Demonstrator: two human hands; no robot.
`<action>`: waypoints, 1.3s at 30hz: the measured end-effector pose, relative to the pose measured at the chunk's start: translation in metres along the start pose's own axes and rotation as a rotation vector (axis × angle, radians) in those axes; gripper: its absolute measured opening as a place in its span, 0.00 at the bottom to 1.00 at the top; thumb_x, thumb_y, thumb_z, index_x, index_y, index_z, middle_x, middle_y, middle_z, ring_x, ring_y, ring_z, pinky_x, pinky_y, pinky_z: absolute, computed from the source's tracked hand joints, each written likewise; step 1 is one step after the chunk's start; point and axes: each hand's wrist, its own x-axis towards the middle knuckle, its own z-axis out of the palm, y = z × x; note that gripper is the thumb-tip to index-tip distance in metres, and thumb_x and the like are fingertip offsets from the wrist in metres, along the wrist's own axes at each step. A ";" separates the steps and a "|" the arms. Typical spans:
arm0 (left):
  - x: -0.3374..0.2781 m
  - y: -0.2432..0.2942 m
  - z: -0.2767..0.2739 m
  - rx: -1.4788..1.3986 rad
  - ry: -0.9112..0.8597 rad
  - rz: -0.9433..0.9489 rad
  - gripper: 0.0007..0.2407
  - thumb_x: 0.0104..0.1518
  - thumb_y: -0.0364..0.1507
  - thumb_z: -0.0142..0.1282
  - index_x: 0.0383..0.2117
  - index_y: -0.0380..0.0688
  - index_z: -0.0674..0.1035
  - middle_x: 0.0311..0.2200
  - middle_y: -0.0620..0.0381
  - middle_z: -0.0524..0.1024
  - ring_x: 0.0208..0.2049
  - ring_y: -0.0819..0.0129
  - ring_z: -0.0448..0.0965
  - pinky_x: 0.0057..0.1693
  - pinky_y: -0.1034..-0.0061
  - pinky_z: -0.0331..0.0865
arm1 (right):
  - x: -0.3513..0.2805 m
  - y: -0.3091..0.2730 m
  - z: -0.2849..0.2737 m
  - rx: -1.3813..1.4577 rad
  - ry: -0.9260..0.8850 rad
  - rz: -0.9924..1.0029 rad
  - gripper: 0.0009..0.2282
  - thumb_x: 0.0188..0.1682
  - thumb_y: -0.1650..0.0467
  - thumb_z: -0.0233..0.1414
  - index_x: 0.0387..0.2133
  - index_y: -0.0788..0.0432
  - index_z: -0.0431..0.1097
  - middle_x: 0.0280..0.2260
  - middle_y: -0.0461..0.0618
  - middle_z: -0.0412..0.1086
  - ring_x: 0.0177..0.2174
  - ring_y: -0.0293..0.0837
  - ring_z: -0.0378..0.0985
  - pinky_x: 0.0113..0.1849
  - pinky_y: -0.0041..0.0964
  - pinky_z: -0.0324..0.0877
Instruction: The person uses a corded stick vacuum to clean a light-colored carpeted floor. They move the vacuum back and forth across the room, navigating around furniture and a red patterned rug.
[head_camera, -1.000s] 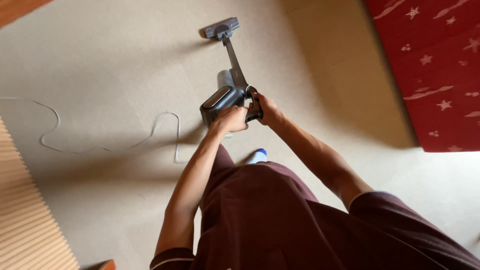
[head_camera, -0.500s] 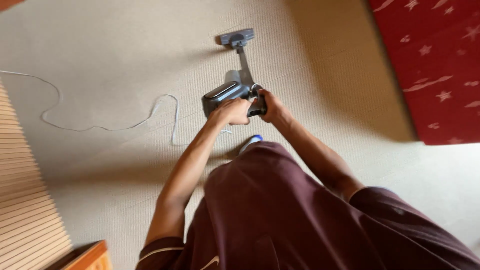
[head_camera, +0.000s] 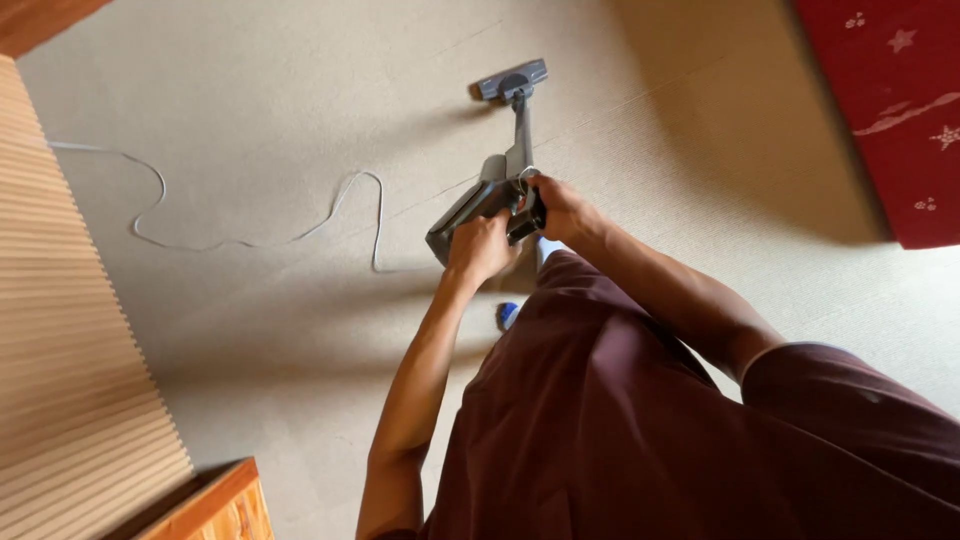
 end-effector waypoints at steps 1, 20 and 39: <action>0.005 -0.004 0.004 -0.005 -0.001 -0.004 0.17 0.52 0.39 0.59 0.45 0.45 0.78 0.31 0.41 0.84 0.39 0.44 0.86 0.47 0.50 0.78 | 0.004 -0.001 0.001 -0.005 0.002 0.004 0.08 0.48 0.69 0.55 0.30 0.62 0.66 0.24 0.47 0.66 0.22 0.43 0.79 0.25 0.34 0.76; 0.264 -0.004 -0.010 -0.059 0.029 -0.029 0.12 0.52 0.32 0.58 0.41 0.44 0.80 0.29 0.39 0.83 0.37 0.38 0.85 0.46 0.46 0.77 | 0.181 -0.188 0.029 -0.084 0.166 -0.124 0.11 0.46 0.69 0.58 0.28 0.68 0.68 0.19 0.59 0.69 0.16 0.50 0.78 0.19 0.47 0.77; 0.497 0.027 -0.067 -0.018 0.052 -0.071 0.11 0.56 0.25 0.45 0.44 0.47 0.78 0.27 0.38 0.81 0.33 0.36 0.85 0.42 0.45 0.77 | 0.311 -0.388 0.084 -0.121 0.080 -0.198 0.14 0.45 0.69 0.61 0.24 0.70 0.68 0.17 0.65 0.69 0.14 0.52 0.76 0.16 0.46 0.76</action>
